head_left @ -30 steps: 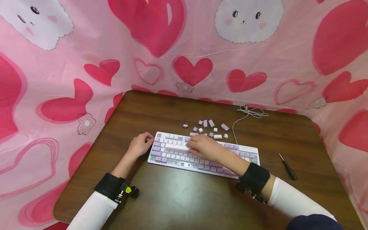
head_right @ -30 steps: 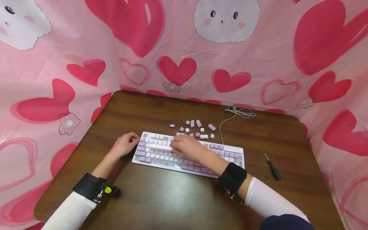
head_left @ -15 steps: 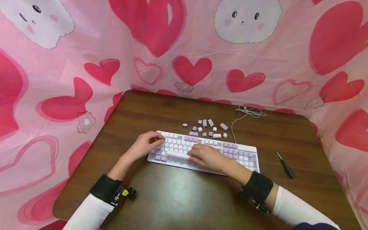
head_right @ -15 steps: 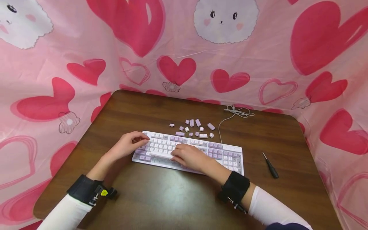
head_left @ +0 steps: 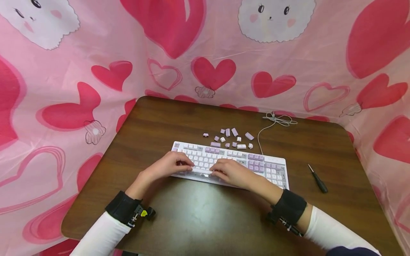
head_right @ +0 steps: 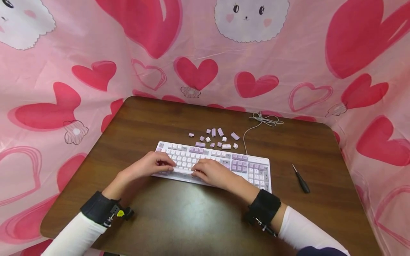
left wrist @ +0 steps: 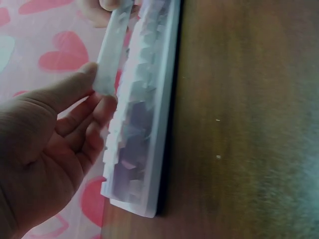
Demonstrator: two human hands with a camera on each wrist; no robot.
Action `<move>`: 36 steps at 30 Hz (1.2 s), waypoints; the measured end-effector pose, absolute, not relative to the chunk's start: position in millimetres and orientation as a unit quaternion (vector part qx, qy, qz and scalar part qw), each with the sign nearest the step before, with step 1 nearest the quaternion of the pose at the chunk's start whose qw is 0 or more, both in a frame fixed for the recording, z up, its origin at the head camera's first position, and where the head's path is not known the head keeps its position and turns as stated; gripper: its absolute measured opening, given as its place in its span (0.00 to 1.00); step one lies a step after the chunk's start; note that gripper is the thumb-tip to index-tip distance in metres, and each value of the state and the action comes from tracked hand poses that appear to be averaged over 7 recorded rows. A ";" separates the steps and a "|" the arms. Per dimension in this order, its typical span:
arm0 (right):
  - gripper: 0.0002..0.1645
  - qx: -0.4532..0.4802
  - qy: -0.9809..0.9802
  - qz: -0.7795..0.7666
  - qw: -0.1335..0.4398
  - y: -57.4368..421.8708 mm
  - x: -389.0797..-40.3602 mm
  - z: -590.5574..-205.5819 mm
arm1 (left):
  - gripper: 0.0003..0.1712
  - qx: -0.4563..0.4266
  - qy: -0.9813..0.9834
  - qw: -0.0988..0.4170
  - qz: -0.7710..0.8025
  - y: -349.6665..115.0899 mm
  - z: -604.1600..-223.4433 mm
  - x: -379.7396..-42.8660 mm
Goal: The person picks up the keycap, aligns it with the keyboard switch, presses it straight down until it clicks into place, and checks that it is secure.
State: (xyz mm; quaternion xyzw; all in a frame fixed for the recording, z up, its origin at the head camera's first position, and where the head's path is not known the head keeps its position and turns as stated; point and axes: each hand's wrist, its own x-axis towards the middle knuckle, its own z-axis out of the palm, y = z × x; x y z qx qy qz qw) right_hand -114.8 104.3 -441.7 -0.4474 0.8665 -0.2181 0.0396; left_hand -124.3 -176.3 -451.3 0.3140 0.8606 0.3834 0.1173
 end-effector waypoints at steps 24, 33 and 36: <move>0.06 -0.396 0.893 -0.209 0.029 98.2 -107.9 -452.0 | 0.08 0.404 0.880 0.025 0.250 -170.4 -462.4 -115.7; 0.08 -0.412 0.894 -0.176 -0.009 94.4 -102.5 -453.0 | 0.06 0.420 0.875 -0.009 0.240 -169.6 -467.0 -112.6; 0.09 -0.416 0.893 -0.168 -0.019 92.0 -100.9 -453.0 | 0.06 0.424 0.875 -0.012 0.235 -169.0 -466.7 -112.7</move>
